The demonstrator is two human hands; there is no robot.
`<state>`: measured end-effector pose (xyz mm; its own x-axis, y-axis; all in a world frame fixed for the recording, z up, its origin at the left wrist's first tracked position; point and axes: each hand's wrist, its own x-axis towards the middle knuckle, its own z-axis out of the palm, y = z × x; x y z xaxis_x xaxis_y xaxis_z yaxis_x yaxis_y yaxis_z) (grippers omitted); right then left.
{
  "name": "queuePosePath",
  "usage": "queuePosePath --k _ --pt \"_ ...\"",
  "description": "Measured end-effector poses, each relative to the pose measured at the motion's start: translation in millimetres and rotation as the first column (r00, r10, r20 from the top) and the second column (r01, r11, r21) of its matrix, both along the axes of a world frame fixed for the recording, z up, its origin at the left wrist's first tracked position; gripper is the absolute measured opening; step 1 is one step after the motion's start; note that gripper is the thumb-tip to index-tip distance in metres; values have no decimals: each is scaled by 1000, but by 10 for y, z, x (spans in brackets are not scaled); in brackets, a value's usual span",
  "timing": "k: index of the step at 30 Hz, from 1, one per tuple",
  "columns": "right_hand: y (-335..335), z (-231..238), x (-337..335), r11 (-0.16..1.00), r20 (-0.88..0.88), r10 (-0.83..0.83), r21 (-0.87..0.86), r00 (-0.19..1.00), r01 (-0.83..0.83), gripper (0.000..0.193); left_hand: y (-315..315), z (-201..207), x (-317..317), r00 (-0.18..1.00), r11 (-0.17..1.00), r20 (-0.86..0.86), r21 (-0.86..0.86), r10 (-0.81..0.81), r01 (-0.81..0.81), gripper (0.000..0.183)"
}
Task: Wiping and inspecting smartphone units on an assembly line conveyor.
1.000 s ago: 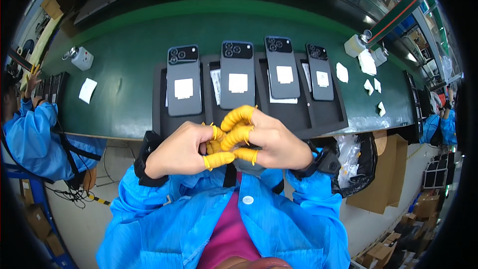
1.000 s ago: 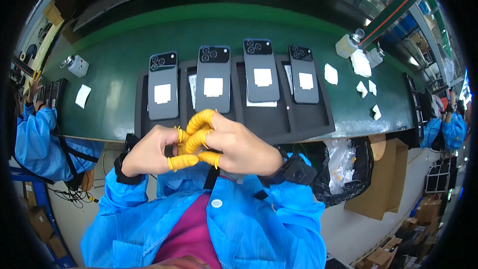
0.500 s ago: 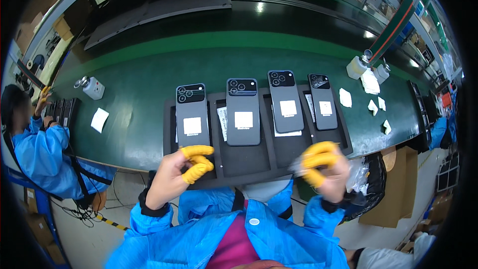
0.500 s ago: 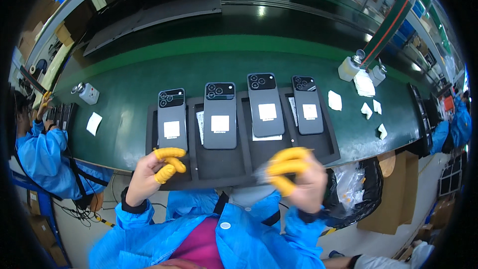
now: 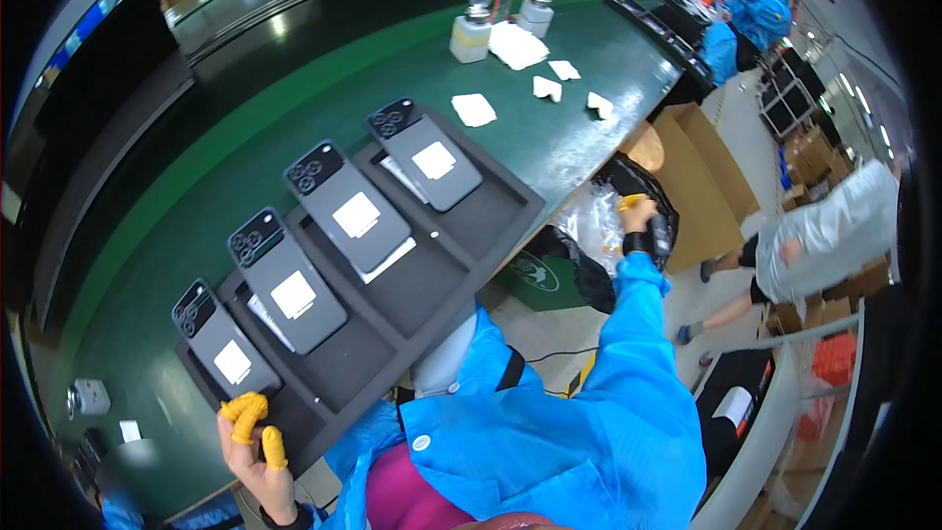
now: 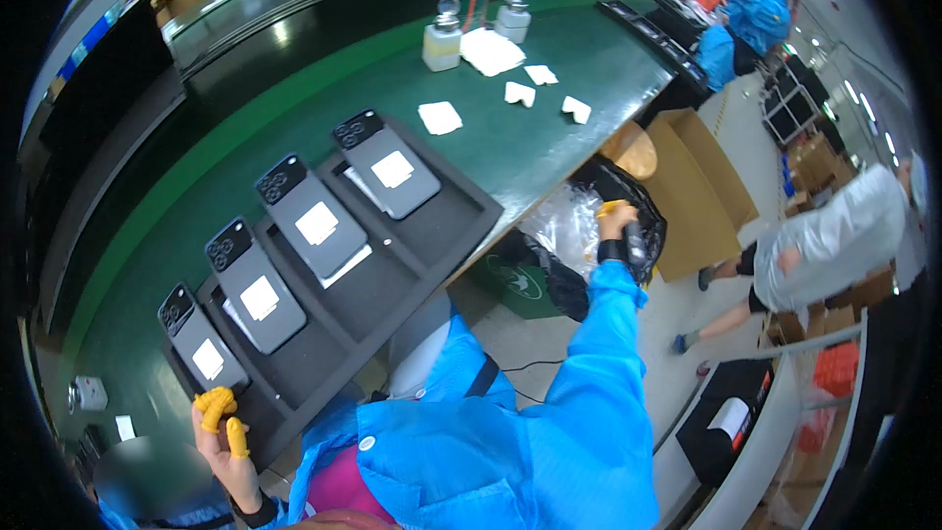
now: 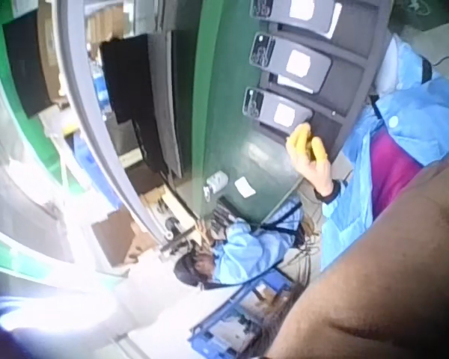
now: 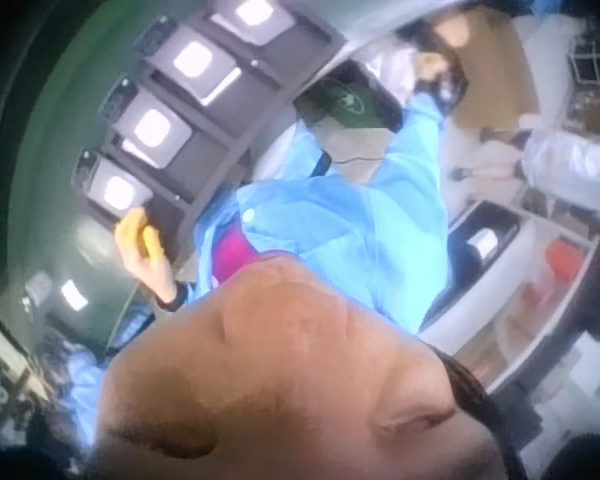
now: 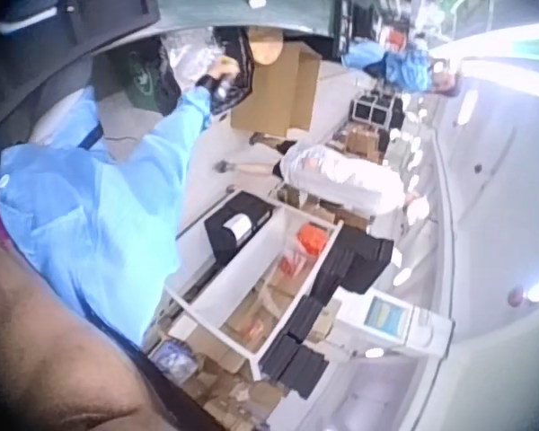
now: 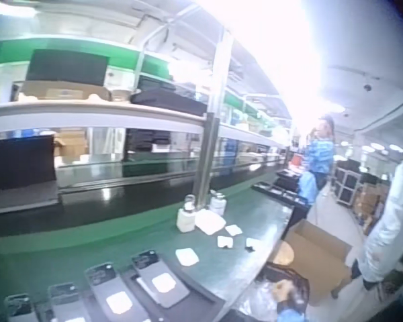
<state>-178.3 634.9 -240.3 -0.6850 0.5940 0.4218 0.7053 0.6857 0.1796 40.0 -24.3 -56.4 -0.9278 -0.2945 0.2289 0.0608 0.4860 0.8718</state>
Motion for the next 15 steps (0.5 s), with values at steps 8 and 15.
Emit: queuePosePath --k 8,15 --pt "-355 -468 -105 926 78 84 -374 993 -49 35 -12 154 -77 993 980 -75 -182 -92 77 14" --pt "-395 -271 -131 797 -28 -10 -604 1000 -9 36 -40 153 -56 986 968 15 -193 -163 163 22"
